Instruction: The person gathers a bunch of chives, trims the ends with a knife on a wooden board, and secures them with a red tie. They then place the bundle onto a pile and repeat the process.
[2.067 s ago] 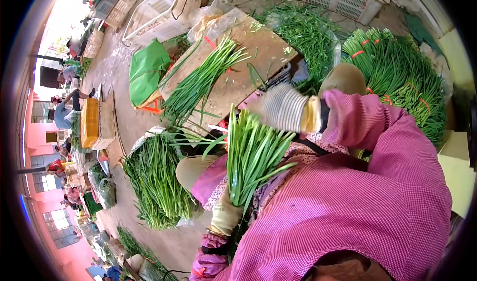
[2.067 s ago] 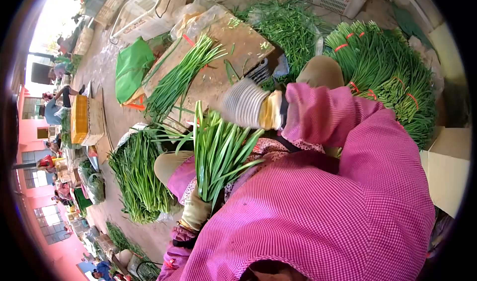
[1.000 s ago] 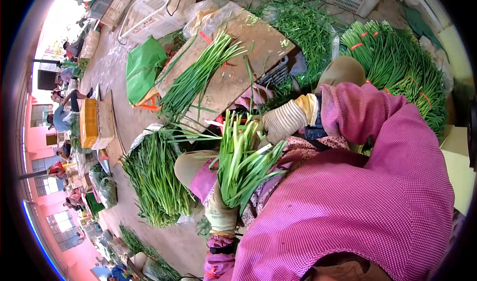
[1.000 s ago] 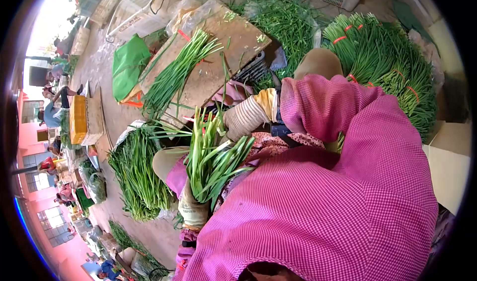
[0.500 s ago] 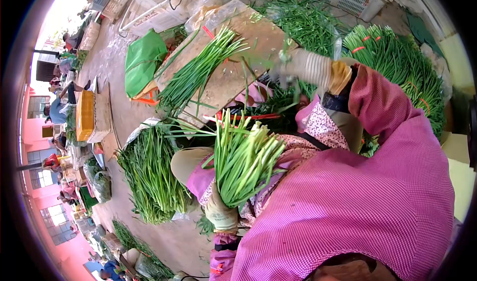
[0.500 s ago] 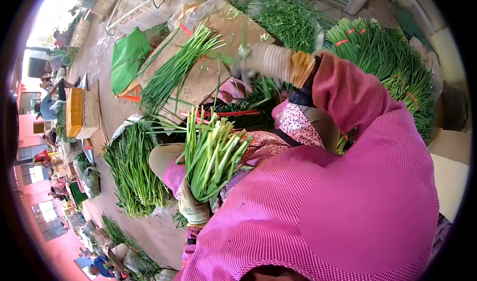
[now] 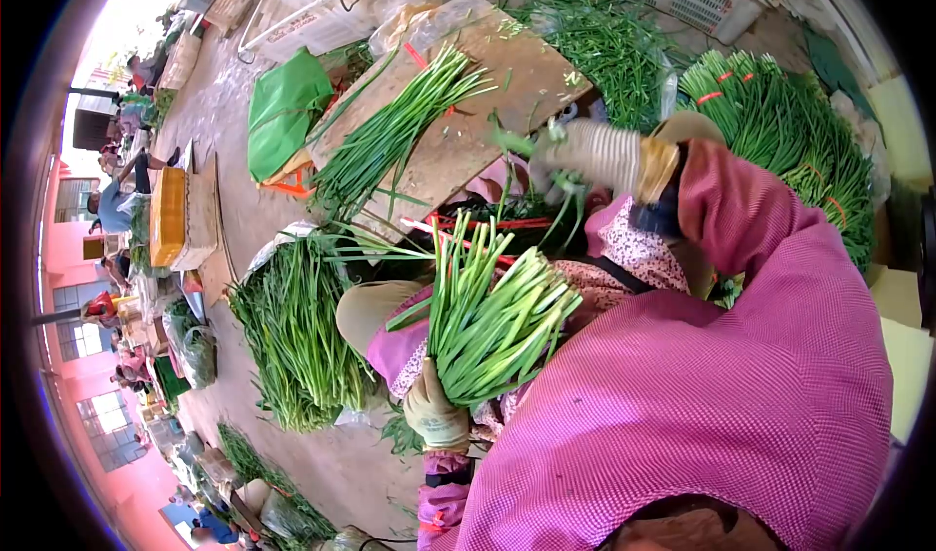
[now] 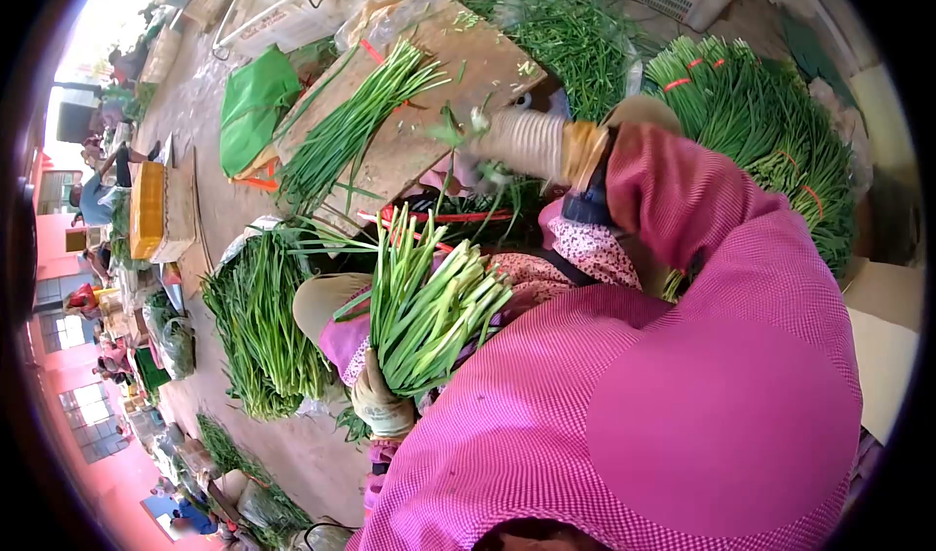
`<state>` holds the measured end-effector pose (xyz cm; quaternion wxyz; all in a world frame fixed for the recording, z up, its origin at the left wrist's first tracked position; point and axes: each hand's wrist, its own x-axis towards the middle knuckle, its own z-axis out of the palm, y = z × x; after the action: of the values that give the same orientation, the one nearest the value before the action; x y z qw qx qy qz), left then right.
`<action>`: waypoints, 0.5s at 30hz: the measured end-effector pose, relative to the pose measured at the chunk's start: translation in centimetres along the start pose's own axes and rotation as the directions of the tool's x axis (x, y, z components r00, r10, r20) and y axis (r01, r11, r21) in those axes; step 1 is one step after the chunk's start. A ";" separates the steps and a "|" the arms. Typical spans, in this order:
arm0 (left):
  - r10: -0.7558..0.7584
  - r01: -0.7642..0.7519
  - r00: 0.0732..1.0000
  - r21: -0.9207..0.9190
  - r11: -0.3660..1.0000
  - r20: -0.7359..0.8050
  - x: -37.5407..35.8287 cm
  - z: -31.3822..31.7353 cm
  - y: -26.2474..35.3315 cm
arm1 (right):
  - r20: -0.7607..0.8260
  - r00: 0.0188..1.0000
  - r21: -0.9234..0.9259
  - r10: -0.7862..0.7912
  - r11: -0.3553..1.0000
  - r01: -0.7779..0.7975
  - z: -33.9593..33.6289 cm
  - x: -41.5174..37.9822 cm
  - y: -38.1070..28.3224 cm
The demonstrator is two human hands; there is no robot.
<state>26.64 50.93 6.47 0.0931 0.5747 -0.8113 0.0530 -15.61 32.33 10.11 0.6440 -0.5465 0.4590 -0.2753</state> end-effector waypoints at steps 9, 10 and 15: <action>0.066 -0.068 0.995 -0.025 0.997 -0.077 0.5 0.3 -0.2 | 0.301 0.935 -0.621 0.188 0.782 0.043 4.2 4.9 2.1; 0.046 -0.049 0.997 -0.034 0.998 -0.069 0.4 0.3 -0.2 | 0.415 0.869 -0.632 0.270 0.772 0.062 4.2 5.9 3.8; -0.069 0.076 0.995 -0.111 0.991 0.068 1.4 -1.4 0.6 | 0.086 0.984 -0.795 0.158 0.606 -0.028 -2.4 3.3 0.5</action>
<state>25.75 50.10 8.20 0.1013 0.5991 -0.7941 -0.0151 -16.40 28.61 8.68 0.3824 -0.7683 0.5124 0.0302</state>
